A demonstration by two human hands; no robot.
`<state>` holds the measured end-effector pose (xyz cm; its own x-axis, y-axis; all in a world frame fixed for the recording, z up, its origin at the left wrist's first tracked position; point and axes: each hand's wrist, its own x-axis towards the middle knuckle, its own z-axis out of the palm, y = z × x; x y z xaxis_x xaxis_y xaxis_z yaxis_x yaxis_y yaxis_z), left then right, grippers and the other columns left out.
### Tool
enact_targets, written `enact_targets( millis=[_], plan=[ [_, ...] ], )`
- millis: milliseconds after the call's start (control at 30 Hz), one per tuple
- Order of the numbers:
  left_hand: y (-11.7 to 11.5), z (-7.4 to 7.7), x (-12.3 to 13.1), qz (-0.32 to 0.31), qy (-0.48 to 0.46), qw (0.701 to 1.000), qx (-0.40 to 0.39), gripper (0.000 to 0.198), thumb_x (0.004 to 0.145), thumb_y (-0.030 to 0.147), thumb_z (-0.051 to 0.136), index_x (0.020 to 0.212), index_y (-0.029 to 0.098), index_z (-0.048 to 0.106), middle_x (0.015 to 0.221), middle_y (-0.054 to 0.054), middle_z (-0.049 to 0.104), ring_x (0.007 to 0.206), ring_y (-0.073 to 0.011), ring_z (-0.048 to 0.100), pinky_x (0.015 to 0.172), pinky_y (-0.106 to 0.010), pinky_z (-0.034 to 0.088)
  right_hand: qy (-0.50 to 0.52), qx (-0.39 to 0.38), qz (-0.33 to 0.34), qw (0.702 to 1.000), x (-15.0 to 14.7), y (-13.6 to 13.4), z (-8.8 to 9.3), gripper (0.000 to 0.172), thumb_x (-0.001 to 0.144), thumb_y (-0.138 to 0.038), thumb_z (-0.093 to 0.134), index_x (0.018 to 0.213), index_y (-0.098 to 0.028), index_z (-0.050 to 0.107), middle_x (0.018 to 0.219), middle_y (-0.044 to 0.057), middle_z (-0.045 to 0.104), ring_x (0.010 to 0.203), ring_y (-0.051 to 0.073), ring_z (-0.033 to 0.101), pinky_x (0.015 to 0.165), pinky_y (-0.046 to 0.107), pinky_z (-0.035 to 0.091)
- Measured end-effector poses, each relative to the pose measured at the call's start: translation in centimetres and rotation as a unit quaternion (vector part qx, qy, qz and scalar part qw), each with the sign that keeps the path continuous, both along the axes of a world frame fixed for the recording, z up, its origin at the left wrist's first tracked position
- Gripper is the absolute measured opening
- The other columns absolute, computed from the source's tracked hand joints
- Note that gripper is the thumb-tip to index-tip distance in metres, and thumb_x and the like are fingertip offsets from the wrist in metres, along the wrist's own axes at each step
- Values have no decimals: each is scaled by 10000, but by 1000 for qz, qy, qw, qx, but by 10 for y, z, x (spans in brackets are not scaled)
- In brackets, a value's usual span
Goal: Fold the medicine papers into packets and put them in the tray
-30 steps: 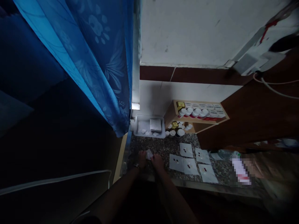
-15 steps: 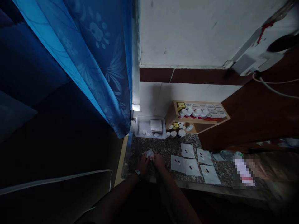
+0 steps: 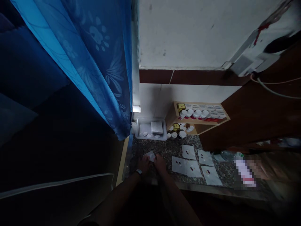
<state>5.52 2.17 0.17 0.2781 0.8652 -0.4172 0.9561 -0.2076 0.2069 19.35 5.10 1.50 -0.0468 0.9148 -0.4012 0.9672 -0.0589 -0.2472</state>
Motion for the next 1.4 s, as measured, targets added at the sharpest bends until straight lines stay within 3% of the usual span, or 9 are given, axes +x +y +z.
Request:
enact_targets(
  millis=[233,467,667,833,900,1000,1100,1200,1400],
  plan=[
    [-4,0,-3,-10,3,1000,17,536,925,374,360,1424,189,294,1460,-137,314,1337,-301,253,1011,-568,283,56,56,178,981,18,-17,-11,316,854,-129,446,1127,-214,581,1209,97,572,1117,187,505,895,280,407],
    [2,0,-25,-60,-37,997,11,572,917,412,353,1446,234,225,1513,-82,204,1380,-295,144,1025,-617,216,94,92,220,967,33,-33,-29,385,830,-118,452,1190,-192,565,1279,122,540,1187,203,485,943,338,421],
    [18,5,-37,-121,-48,991,7,560,917,379,372,1442,252,221,1510,-81,215,1383,-275,128,1032,-602,198,159,136,281,937,36,-37,-18,423,784,-225,497,1196,-153,560,1345,137,476,1329,254,292,1056,443,292],
    [25,13,-37,-133,-54,989,34,491,925,322,369,1398,201,318,1483,-121,267,1354,-279,199,1023,-561,229,136,85,260,952,33,-30,-7,401,803,-219,462,1188,-156,555,1256,120,544,1213,241,411,1033,420,283],
    [20,13,-30,-141,-59,988,38,401,938,253,341,1319,170,433,1387,-142,414,1281,-271,330,1007,-499,273,117,65,244,961,30,-26,-5,418,809,-182,444,1218,-159,530,1194,116,570,1129,219,464,981,370,324],
    [4,8,-15,-207,-83,975,15,321,947,190,313,1102,144,589,1118,-120,604,1071,-234,504,918,-397,358,81,40,240,967,25,-20,-2,382,837,-181,434,1203,-178,545,1092,102,595,1031,199,500,889,304,360],
    [-10,2,1,-236,-102,966,25,251,924,187,384,1025,132,607,1066,-119,609,1008,-231,524,849,-367,383,50,23,248,967,22,-14,0,330,867,-201,429,1158,-199,584,1043,96,599,991,192,512,832,275,367],
    [-15,-2,13,-223,-99,969,35,236,913,191,416,1034,144,613,1095,-130,595,1047,-244,508,818,-366,389,43,10,251,967,20,-8,3,312,865,-204,449,1139,-220,599,1034,88,601,973,187,521,791,254,370],
    [-9,-3,19,-204,-100,971,79,260,922,183,403,1061,162,620,1072,-135,610,1072,-262,502,930,-477,329,40,-20,187,981,21,-2,8,236,885,-253,455,1000,-241,661,996,55,622,900,157,554,742,218,383]
  ],
)
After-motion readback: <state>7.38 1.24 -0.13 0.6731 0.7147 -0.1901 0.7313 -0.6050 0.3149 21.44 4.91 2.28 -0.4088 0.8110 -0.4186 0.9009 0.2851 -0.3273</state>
